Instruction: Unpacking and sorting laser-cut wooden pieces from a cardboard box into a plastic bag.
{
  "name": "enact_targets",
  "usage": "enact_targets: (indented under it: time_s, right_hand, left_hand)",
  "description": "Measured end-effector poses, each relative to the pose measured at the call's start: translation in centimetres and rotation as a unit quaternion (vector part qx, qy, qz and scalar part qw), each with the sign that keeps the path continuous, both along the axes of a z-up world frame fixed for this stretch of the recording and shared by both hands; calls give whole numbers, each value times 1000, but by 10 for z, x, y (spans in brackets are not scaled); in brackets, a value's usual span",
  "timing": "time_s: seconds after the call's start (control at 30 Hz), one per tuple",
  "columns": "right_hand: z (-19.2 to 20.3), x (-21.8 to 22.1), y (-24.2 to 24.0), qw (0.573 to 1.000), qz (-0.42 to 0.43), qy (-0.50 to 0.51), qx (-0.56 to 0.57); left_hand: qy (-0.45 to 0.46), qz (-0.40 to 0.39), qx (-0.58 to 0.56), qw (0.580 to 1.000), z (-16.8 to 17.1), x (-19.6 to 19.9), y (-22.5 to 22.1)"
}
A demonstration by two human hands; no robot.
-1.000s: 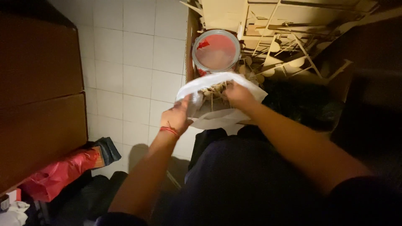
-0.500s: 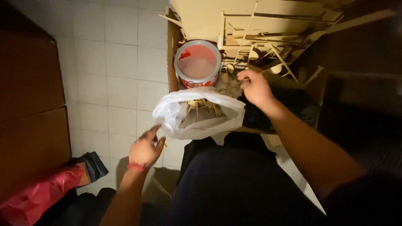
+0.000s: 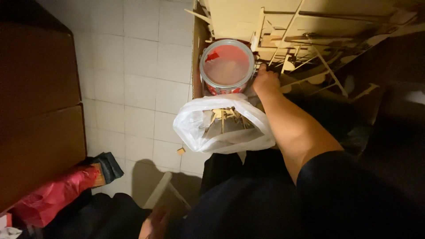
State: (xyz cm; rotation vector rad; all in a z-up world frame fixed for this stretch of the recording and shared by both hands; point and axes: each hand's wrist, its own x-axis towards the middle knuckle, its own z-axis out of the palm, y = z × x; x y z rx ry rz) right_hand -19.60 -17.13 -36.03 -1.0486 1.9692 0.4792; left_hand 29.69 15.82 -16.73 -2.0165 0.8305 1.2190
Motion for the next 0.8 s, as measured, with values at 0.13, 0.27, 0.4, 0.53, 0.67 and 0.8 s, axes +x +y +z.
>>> enact_targets:
  time_s: [0.13,0.27,0.4,0.53,0.67,0.8]
  right_hand:
    - [-7,-8,7,993,63,24,-97]
    - [81,-1,1,995,10,-28,-98]
    - [111,-23,-9,990,-34,-77,-109]
    - [104,-58,-3,968,-40,-189,-162]
    - [133,-71,2,902,-109,-277,-314]
    - [184,-83,11,829,-97,-311,-454]
  left_hand:
    - [33,-6,62,998,-33,26,35]
    - [75,18,41,996,-85,29,88]
    - [168,60,-51,983,-125,66,114]
    - [171,119,-106,972,-57,-17,-12]
    - [72,94,-85,989,5,-62,-38]
    - [108,83,-114,984,-18,-48,-11]
